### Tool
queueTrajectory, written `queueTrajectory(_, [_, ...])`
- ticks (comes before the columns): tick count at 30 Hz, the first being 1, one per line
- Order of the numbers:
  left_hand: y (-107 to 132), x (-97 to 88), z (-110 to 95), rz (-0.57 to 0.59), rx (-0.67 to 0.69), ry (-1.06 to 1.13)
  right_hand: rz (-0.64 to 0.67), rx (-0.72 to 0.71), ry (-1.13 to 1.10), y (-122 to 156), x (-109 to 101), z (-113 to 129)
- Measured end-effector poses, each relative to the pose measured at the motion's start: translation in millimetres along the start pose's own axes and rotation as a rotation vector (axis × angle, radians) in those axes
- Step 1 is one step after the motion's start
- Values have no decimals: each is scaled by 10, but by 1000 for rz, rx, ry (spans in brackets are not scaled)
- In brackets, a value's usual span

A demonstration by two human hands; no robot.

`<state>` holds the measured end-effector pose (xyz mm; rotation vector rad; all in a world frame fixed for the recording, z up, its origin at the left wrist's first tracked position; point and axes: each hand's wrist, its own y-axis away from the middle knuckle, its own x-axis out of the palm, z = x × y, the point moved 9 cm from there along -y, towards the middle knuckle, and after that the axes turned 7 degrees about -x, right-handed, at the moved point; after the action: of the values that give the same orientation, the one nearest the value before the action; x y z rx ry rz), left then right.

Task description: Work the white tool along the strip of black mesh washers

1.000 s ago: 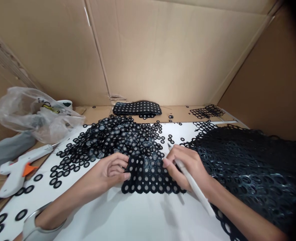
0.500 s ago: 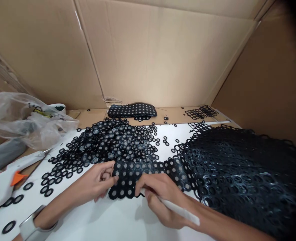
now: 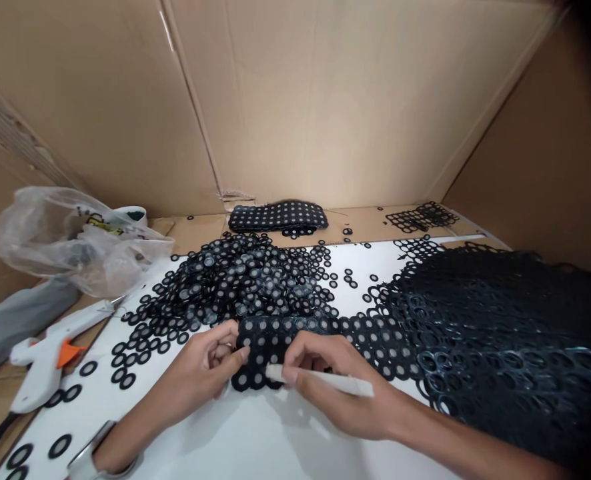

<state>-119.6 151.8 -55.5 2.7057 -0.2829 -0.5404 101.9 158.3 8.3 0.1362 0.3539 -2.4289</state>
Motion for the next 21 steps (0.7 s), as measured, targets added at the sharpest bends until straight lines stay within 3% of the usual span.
queueTrajectory(10, [26,-30,-94,-105,6,-87,-4,17,-52,-42,54,-204])
queueTrajectory(21, [68,-48,-81,-155,26,-159,53,-51,51,-27,50,-129])
